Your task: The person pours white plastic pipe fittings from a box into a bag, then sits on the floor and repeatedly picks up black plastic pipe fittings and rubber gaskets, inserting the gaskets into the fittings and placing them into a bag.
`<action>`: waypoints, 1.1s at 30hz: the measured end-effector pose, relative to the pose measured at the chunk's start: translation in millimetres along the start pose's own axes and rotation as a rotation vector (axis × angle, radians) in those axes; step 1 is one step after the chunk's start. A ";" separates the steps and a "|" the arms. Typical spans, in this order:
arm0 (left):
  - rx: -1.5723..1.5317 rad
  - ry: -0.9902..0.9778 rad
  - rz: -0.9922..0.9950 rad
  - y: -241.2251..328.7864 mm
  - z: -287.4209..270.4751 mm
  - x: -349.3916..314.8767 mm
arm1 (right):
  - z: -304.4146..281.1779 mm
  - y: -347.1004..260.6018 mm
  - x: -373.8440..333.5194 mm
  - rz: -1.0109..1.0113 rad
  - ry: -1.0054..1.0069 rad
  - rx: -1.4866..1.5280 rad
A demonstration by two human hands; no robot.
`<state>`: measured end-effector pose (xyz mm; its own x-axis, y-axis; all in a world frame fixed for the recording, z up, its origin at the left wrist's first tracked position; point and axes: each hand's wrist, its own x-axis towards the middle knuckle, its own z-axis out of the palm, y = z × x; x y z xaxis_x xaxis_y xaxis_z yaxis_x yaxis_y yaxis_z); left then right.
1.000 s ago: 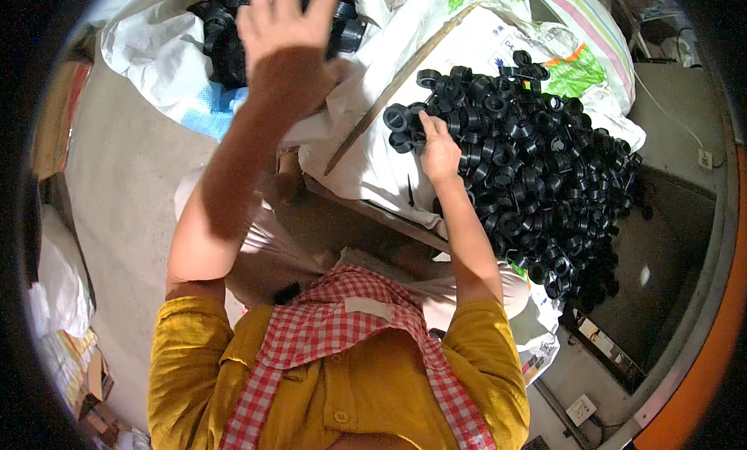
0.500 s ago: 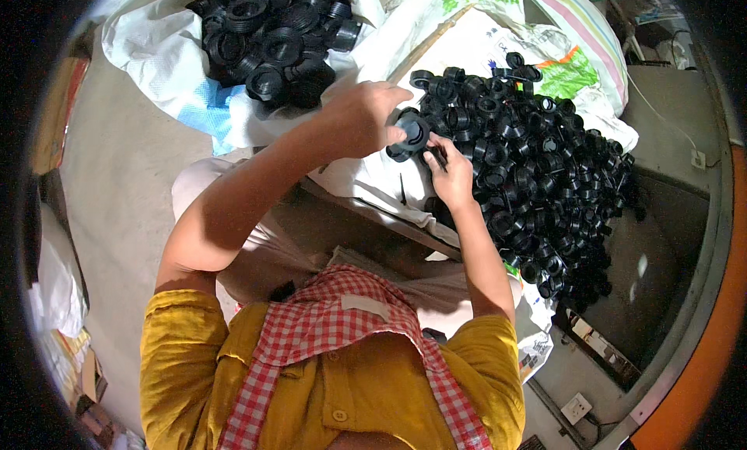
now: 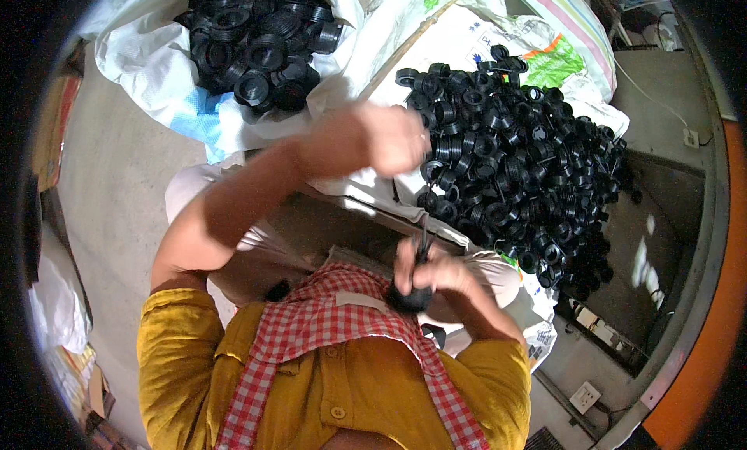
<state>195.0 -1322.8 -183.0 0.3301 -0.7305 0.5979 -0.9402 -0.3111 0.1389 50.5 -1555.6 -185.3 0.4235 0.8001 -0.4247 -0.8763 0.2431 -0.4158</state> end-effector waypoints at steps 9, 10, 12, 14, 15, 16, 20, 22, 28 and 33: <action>-1.229 -0.525 -0.803 22.7 0.4 0.0 | -11.7 -11.9 45.0 -0.826 0.207 0.417; -1.673 -0.372 -0.986 36.7 6.0 -2.4 | -12.8 -17.7 51.1 -0.819 0.263 0.349; -1.939 -0.119 -1.135 44.6 16.2 -7.4 | -20.1 -23.5 64.2 -0.853 0.547 0.107; -1.625 -0.004 -1.129 36.5 23.9 -13.1 | -21.6 -30.0 72.3 -1.029 0.856 -0.442; -1.380 -0.014 -1.039 37.5 24.9 -13.5 | -25.7 -31.6 82.3 -1.045 1.137 -0.702; -1.136 -0.025 -0.940 38.3 25.7 -12.7 | -24.8 -30.7 91.9 -1.193 0.969 -0.683; -0.236 0.072 -0.454 44.0 31.8 -14.3 | -48.4 -27.7 130.3 -1.119 1.047 -0.640; -0.177 0.014 -0.615 43.1 33.5 -12.5 | -53.8 -33.6 147.2 -1.077 0.990 -0.451; 0.437 -0.121 -0.788 -17.8 -43.2 -2.0 | -126.8 -42.5 157.2 -1.040 1.463 -0.672; 0.802 0.112 -0.868 -52.7 -54.1 -13.4 | -200.2 -7.9 173.8 -0.288 1.543 -1.089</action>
<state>235.5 -1263.8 -155.6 0.7843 -0.0424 0.6190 -0.0710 -0.9972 0.0217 177.0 -1528.3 -416.9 0.8532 -0.4586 -0.2487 -0.5096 -0.6305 -0.5855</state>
